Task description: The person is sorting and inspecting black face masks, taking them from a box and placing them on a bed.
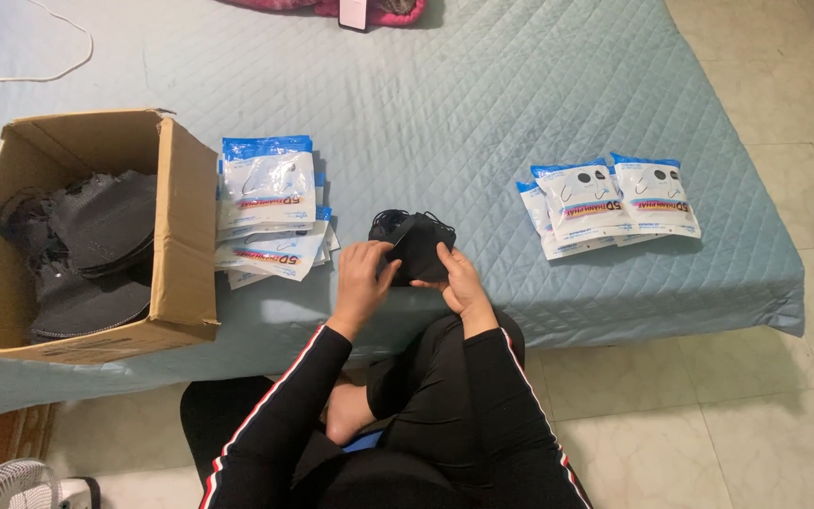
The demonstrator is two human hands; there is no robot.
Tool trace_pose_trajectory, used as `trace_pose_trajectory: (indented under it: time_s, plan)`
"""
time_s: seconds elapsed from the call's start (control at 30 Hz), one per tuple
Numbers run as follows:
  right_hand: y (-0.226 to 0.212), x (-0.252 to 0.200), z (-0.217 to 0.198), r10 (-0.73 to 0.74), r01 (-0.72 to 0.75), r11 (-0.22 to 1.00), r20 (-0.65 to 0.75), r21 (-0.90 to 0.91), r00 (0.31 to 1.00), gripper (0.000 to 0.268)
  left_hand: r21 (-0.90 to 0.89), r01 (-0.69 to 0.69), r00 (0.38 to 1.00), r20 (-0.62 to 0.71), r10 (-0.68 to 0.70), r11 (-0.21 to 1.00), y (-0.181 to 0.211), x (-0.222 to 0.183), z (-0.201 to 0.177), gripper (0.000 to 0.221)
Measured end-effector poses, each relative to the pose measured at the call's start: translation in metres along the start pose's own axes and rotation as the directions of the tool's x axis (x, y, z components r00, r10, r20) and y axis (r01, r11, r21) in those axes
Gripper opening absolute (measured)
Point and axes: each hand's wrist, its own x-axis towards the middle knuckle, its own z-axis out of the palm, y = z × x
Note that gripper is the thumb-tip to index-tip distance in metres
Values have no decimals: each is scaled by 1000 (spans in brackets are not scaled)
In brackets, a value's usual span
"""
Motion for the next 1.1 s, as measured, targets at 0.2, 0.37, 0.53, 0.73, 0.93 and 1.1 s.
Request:
trace_pose_trajectory:
  time_s: [0.2, 0.37, 0.53, 0.73, 0.93, 1.1]
  plan:
    - [-6, -5, 4, 11, -12, 999, 13, 30, 1000, 30, -352, 572, 818, 316, -481, 741, -2, 1, -3, 9]
    - [-7, -5, 4, 35, -37, 998, 38, 49, 999, 30, -415, 669, 743, 389, -545, 616, -6, 11, -8, 12]
    - [-7, -3, -2, 44, -48, 998, 88, 46, 995, 29, -491, 695, 716, 409, -566, 525, -7, 20, -11, 13]
    - [-1, 3, -8, 46, -55, 994, 94, 97, 994, 30, -527, 683, 723, 387, -572, 506, 0, 35, -22, 11]
    - [0, 12, -19, -55, 86, 972, -147, 217, 988, 24, -808, 501, 758, 236, -608, 310, 0, 39, -30, 9]
    - [0, 22, -34, -121, 255, 901, -359, 352, 925, 24, -724, 640, 658, 344, -670, 257, -35, 5, -6, 17]
